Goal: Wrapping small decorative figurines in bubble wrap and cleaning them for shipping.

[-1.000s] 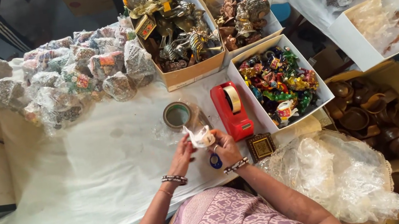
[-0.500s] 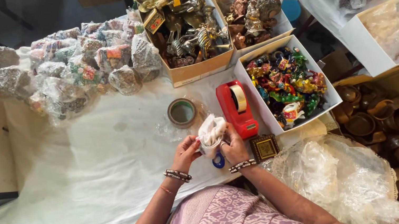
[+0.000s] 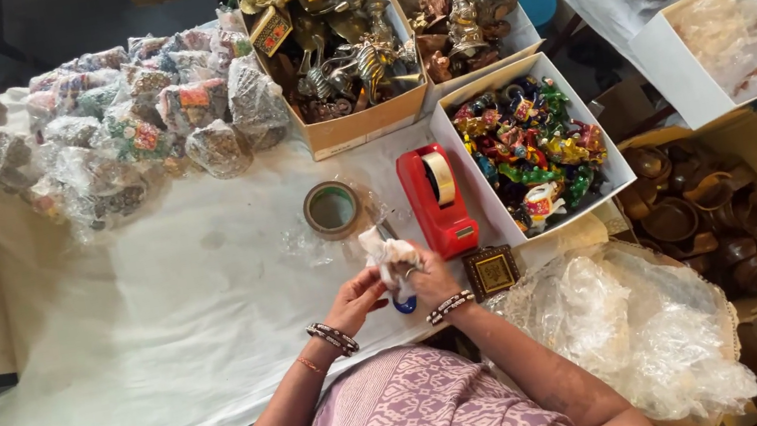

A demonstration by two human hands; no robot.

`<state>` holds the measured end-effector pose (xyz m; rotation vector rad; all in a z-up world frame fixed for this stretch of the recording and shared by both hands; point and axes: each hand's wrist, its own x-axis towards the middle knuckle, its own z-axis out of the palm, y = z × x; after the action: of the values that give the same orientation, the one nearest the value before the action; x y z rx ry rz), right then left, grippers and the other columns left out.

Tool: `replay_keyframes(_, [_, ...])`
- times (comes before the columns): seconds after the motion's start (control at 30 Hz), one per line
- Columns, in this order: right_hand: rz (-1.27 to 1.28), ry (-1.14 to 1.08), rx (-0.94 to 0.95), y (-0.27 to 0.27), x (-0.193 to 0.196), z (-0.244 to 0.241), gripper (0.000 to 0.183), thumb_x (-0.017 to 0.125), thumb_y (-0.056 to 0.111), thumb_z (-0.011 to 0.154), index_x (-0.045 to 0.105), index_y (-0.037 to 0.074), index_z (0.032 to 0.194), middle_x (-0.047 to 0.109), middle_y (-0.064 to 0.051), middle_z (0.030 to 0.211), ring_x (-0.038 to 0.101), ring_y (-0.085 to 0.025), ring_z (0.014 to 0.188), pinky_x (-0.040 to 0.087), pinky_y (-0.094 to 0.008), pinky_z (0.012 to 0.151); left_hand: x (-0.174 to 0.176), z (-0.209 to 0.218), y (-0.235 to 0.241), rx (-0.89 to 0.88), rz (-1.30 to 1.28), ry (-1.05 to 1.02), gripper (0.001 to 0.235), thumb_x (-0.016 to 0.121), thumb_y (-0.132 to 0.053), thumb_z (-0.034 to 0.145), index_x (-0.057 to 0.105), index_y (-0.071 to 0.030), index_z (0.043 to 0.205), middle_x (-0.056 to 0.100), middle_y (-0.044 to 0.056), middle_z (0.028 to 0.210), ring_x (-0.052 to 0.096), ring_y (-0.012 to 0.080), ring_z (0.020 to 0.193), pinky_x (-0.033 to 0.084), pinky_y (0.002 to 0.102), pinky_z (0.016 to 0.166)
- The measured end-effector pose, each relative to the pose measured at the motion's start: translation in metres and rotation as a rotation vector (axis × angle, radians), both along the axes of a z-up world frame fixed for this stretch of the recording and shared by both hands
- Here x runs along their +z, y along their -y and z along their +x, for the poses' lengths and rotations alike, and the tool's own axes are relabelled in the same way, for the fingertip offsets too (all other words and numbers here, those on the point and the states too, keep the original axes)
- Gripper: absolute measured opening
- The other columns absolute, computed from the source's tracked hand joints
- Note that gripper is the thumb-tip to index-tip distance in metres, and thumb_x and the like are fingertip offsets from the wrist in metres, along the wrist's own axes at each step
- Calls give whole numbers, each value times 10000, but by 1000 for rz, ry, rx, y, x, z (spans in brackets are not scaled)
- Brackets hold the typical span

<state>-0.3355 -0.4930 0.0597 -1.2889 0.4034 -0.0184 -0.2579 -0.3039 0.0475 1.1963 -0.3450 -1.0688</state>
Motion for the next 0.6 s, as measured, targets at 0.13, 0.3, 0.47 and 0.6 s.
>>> replay_keyframes(0.13, [-260, 150, -274, 40, 71, 17, 664, 550, -128, 755, 606, 192, 1334, 698, -75, 1203, 694, -173, 1051, 653, -306, 806, 15, 12, -12, 72, 118, 82, 313, 559, -257, 1043, 636, -177, 1335, 728, -12, 1184, 679, 125, 1078, 544, 326, 910])
replay_keyframes(0.3, [-827, 383, -617, 138, 112, 13, 448, 686, -122, 855, 685, 125, 1229, 687, -112, 1289, 612, -261, 1301, 518, -400, 1078, 19, 25, -59, 41, 901, 748, 400, 637, -413, 981, 652, -269, 1354, 707, 7, 1332, 675, 260, 1194, 551, 429, 1066])
replay_keyframes(0.47, [-933, 125, -919, 245, 110, -1, 363, 706, -13, 864, 736, 143, 1191, 656, -100, 1343, 684, -230, 1188, 636, -348, 954, 0, 22, -98, -131, 1191, 1184, 610, 632, -452, 913, 424, -338, 1475, 268, -13, 1641, 175, 247, 1561, 147, 702, 1172])
replay_keyframes(0.6, [-1274, -229, -819, 260, 120, 4, 415, 786, 96, 883, 693, 123, 1286, 548, -148, 1442, 668, -274, 1140, 604, -354, 904, -6, 21, -103, -189, 1203, 1197, 703, 578, -481, 946, 264, -392, 1569, 86, -4, 1715, 27, 247, 1583, 43, 729, 1178])
